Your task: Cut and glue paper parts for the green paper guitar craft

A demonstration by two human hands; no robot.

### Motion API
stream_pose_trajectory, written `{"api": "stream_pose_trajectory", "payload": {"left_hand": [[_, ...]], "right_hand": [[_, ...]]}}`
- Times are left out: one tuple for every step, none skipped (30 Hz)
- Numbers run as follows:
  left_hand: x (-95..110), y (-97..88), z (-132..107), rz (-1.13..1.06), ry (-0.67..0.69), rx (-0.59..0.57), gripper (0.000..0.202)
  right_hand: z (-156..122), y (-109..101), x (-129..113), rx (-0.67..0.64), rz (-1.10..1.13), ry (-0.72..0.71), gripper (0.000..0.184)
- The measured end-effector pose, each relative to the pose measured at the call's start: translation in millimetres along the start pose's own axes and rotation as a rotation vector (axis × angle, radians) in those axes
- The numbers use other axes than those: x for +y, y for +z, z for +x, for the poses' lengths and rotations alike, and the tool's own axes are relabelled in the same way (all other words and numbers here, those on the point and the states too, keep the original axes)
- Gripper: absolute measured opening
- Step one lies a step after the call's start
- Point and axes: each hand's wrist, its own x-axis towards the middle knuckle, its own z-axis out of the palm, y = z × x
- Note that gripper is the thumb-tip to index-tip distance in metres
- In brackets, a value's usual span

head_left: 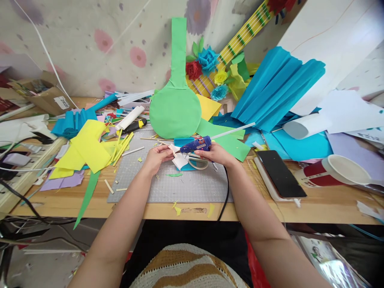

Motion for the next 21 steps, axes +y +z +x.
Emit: {"api": "stream_pose_trajectory", "payload": {"left_hand": [[0.3, 0.3, -0.3, 0.004, -0.003, -0.001, 0.034], [0.7, 0.7, -0.7, 0.007, -0.009, -0.005, 0.033], [1.2, 1.1, -1.1, 0.011, -0.016, -0.010, 0.033], [1.8, 1.5, -1.5, 0.013, -0.022, -0.014, 0.033], [2.3, 1.9, -1.9, 0.016, -0.029, -0.014, 0.033], [2.7, 2.2, -2.2, 0.018, -0.034, -0.015, 0.032], [3.0, 2.4, -2.4, 0.020, -0.037, -0.015, 0.032], [3.1, 2.4, -2.4, 0.020, -0.038, -0.016, 0.032], [3.1, 2.4, -2.3, 0.020, -0.038, -0.017, 0.032], [2.9, 2.2, -2.1, 0.019, -0.038, -0.018, 0.031], [2.5, 1.9, -1.8, 0.018, -0.038, -0.020, 0.031], [2.1, 1.6, -1.6, 0.018, -0.037, -0.023, 0.031], [1.7, 1.2, -1.3, 0.018, -0.036, -0.026, 0.031], [1.2, 0.8, -1.0, 0.018, -0.034, -0.031, 0.031], [0.7, 0.4, -0.8, 0.019, -0.032, -0.036, 0.031], [0.2, 0.0, -0.6, 0.020, -0.029, -0.040, 0.032], [-0.2, -0.3, -0.4, 0.020, -0.028, -0.044, 0.032], [-0.5, -0.6, -0.3, 0.021, -0.028, -0.046, 0.032], [-0.8, -0.7, -0.2, 0.023, -0.029, -0.048, 0.032], [-1.0, -0.9, -0.2, 0.024, -0.030, -0.049, 0.032], [-1.2, -0.9, -0.2, 0.024, -0.030, -0.052, 0.033]], "right_hand": [[0.4, 0.3, 0.4, -0.008, 0.002, 0.007, 0.046], [0.8, 0.6, 0.8, -0.012, 0.006, 0.011, 0.046], [1.2, 0.9, 1.3, -0.011, 0.011, 0.012, 0.047], [1.6, 1.2, 1.7, -0.004, 0.014, 0.009, 0.047], [2.0, 1.5, 2.1, 0.004, 0.015, 0.004, 0.047], [2.4, 1.8, 2.4, 0.010, 0.014, -0.001, 0.047], [2.8, 2.1, 2.7, 0.014, 0.013, -0.004, 0.047], [3.2, 2.5, 2.8, 0.017, 0.012, -0.007, 0.047], [3.6, 2.9, 3.0, 0.018, 0.011, -0.008, 0.047], [4.0, 3.3, 3.0, 0.020, 0.011, -0.009, 0.047], [4.4, 3.8, 3.1, 0.024, 0.011, -0.011, 0.047], [4.8, 4.2, 3.0, 0.027, 0.011, -0.013, 0.047], [5.2, 4.6, 3.0, 0.032, 0.011, -0.016, 0.047], [5.6, 5.0, 2.9, 0.033, 0.011, -0.019, 0.047], [6.0, 5.4, 2.8, 0.034, 0.011, -0.022, 0.047], [6.3, 5.7, 2.6, 0.033, 0.010, -0.025, 0.047], [6.6, 6.0, 2.3, 0.032, 0.009, -0.027, 0.046], [6.9, 6.3, 2.0, 0.031, 0.008, -0.027, 0.046], [7.0, 6.6, 1.5, 0.032, 0.008, -0.026, 0.046], [7.1, 6.8, 0.9, 0.032, 0.010, -0.023, 0.046], [7.1, 6.9, 0.2, 0.032, 0.012, -0.018, 0.045]]}}
